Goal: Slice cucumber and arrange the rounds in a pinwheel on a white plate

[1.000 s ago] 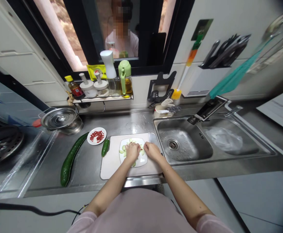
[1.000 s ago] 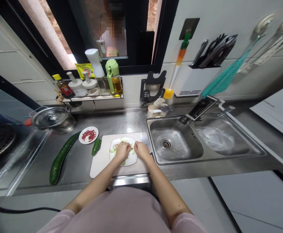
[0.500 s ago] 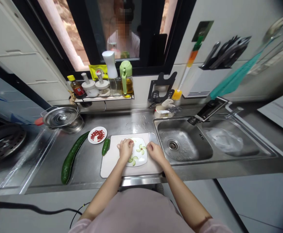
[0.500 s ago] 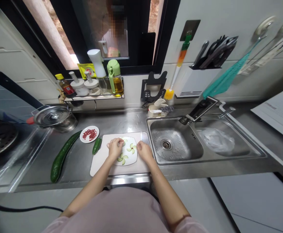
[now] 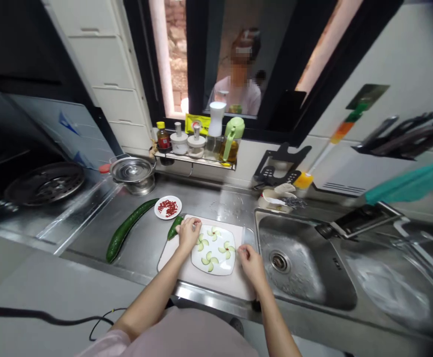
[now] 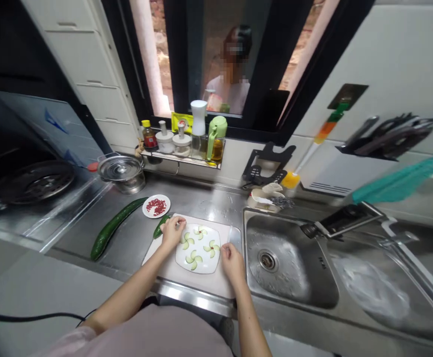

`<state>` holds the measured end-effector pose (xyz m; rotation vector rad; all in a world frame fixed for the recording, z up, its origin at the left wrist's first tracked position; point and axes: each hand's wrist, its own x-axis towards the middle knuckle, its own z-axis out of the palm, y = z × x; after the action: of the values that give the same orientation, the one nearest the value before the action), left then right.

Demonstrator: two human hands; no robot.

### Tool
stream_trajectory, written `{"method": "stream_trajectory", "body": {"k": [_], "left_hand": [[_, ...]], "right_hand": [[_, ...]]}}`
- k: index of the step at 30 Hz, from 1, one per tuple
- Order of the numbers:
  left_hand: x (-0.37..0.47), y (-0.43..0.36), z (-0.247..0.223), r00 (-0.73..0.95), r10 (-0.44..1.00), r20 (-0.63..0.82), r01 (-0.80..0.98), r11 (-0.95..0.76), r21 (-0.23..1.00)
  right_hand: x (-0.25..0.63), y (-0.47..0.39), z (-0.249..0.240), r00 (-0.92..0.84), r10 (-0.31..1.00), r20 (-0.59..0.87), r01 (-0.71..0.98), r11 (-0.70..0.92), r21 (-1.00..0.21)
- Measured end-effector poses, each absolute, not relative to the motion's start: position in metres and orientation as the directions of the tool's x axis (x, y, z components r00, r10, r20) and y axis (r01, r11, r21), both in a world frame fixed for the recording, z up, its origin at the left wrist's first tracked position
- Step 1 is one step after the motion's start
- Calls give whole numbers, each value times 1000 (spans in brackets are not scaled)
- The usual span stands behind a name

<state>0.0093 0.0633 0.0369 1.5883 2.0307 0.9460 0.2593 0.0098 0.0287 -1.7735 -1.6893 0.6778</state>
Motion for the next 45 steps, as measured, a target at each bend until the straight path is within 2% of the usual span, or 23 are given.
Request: {"method": "stream_trajectory", "body": {"k": [9, 14, 17, 21, 28, 34, 40, 43, 45], "left_hand": [[-66, 93, 17, -566, 824, 29, 595, 384, 706], [-97, 104, 7, -671, 740, -51, 578, 565, 588], [-110, 111, 3, -664, 741, -102, 609, 614, 502], [-121, 116, 0, -586, 799, -136, 689, 579, 435], [-131, 119, 0, -515, 849, -123, 764, 519, 383], [-131, 127, -1, -518, 846, -129, 782, 530, 328], [-134, 132, -4, -536, 830, -153, 743, 550, 380], [-136, 132, -8, -577, 803, -146, 675, 570, 468], [-138, 131, -11, -612, 779, -141, 593, 568, 571]], "right_hand": [[263, 7, 28, 87, 996, 25, 683, -41, -729], [263, 5, 29, 102, 995, 16, 683, -58, -729], [263, 3, 30, 105, 994, 9, 678, -65, -732], [265, 0, 31, 106, 994, -1, 674, -73, -735], [266, -5, 30, 109, 994, -31, 679, -97, -728], [267, -8, 29, 98, 994, -37, 677, -94, -730], [268, -11, 29, 89, 995, -48, 674, -96, -733], [269, -12, 28, 90, 995, -41, 672, -91, -735], [269, -11, 27, 95, 995, -39, 673, -92, -733]]}}
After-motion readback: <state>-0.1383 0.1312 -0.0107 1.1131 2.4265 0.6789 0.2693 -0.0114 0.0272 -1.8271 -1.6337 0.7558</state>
